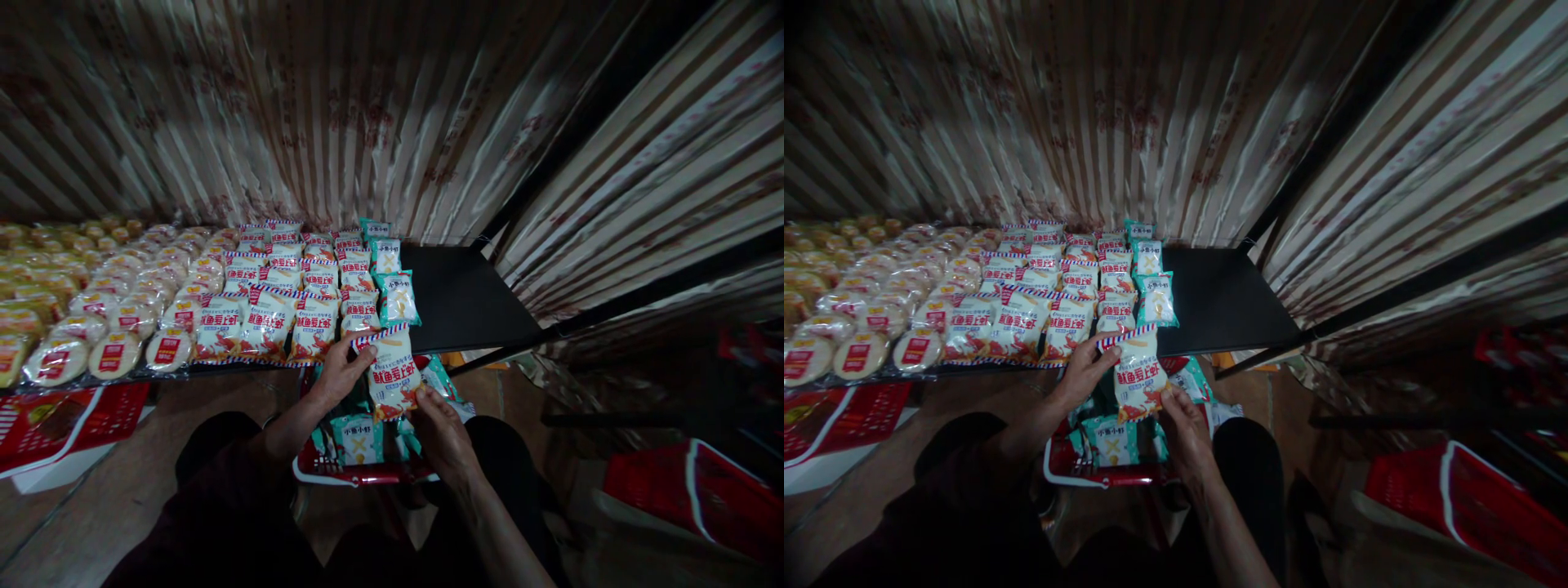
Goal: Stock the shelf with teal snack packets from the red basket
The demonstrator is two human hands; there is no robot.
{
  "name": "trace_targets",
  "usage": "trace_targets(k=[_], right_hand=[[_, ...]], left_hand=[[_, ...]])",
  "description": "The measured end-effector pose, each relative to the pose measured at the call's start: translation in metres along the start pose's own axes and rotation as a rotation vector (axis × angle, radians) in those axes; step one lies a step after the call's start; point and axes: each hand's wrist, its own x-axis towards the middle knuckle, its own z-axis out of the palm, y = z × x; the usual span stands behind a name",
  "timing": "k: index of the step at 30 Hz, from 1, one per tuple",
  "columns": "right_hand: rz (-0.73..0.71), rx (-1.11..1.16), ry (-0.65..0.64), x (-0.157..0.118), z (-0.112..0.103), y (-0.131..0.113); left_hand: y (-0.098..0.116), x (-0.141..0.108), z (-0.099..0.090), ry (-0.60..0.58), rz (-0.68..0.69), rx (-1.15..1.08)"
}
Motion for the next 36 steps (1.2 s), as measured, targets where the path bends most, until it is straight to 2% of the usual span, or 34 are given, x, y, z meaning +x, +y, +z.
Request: trace_targets(k=[5, 9, 12, 20, 26, 29, 36], right_hand=[[-0.113, -0.217, -0.009, -0.006, -0.012, -0.001], [-0.149, -0.249, -0.065, -0.005, -0.008, -0.003], [-0.179, -0.31, -0.101, -0.001, 0.001, 0.001], [-0.286, -0.286, -0.02, 0.014, 0.026, 0.0], [-0.346, -0.305, 0.015, 0.024, 0.043, -0.013], [-0.381, -0.304, 0.019, 0.03, 0.055, -0.018], [-0.437, -0.339, -0.002, 0.053, 0.074, -0.017]], left_hand=[[-0.003, -0.012, 0.006, -0.001, 0.049, 0.161], [-0.004, -0.019, 0.01, -0.053, 0.088, 0.243], [-0.003, -0.019, 0.01, -0.052, 0.082, 0.256], [0.005, -0.011, 0.001, 0.017, 0.162, 0.133], [0.004, -0.009, -0.001, 0.21, 0.339, 0.361], [0.005, -0.008, -0.004, 0.266, 0.399, 0.425], [-0.001, -0.006, -0.001, 0.219, 0.413, 0.469]])
